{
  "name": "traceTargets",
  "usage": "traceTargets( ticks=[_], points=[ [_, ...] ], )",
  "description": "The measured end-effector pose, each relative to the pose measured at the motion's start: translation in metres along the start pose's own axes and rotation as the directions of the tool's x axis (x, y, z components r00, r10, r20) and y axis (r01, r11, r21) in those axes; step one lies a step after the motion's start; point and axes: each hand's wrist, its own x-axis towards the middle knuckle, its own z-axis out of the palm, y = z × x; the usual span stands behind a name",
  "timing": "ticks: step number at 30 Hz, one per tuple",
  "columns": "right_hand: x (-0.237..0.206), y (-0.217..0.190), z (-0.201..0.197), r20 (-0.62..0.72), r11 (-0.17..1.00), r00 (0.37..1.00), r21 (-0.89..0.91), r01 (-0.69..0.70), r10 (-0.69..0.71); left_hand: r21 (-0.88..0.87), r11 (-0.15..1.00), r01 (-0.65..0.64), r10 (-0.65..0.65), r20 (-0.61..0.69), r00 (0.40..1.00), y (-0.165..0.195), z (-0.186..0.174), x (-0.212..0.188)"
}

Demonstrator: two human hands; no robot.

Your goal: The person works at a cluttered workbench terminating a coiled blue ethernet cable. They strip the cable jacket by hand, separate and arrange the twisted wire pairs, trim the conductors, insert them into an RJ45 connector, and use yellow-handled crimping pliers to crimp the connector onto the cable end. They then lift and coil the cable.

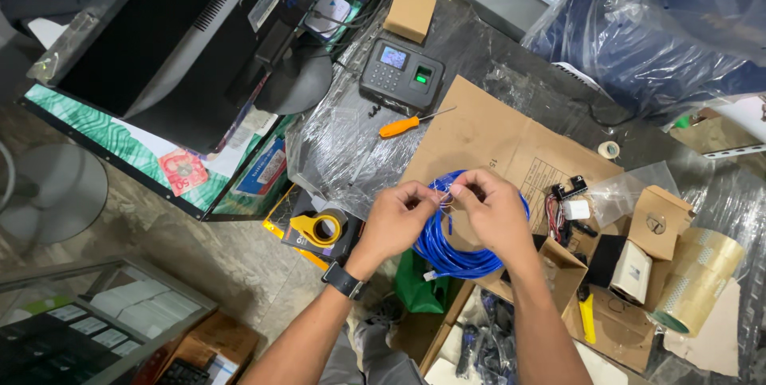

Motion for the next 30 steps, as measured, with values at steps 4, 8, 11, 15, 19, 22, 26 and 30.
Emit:
traceTargets(
  ticks=[4,8,11,15,19,22,26,30],
  points=[
    [-0.003,0.01,-0.002,0.143,0.981,0.983,0.144,-0.131,0.11,-0.055,0.998,0.007,-0.006,0.007,1.0,-0.005,-0.006,0.002],
    [-0.011,0.013,0.0,0.135,0.985,0.987,0.14,-0.101,0.082,-0.087,0.995,-0.043,0.044,0.007,0.999,-0.007,-0.007,0.001],
    [-0.017,0.008,0.004,0.073,0.995,0.996,0.071,-0.063,0.058,-0.098,0.992,-0.078,0.076,-0.028,0.997,-0.004,-0.006,0.001],
    [-0.028,-0.008,0.012,-0.021,0.995,1.0,0.096,-0.015,0.017,-0.05,0.998,-0.025,0.022,-0.052,0.998,0.005,-0.007,-0.002],
    [-0.033,-0.025,0.011,-0.041,0.901,0.921,-0.227,0.369,-0.387,0.089,0.996,-0.023,0.025,-0.022,0.999,0.016,-0.011,-0.006],
    [-0.024,-0.029,0.003,-0.006,0.82,0.854,-0.282,0.498,-0.521,0.179,0.983,-0.04,0.035,0.034,0.999,0.019,-0.013,-0.012],
    [-0.007,-0.02,0.003,0.055,0.957,0.959,-0.072,0.282,-0.279,0.042,0.991,-0.129,0.124,0.098,0.987,0.018,-0.013,-0.01],
    [-0.005,-0.011,0.013,0.039,0.973,0.978,-0.103,0.208,-0.205,0.111,0.991,-0.071,0.062,0.081,0.995,0.011,-0.013,-0.004]
  ],
)
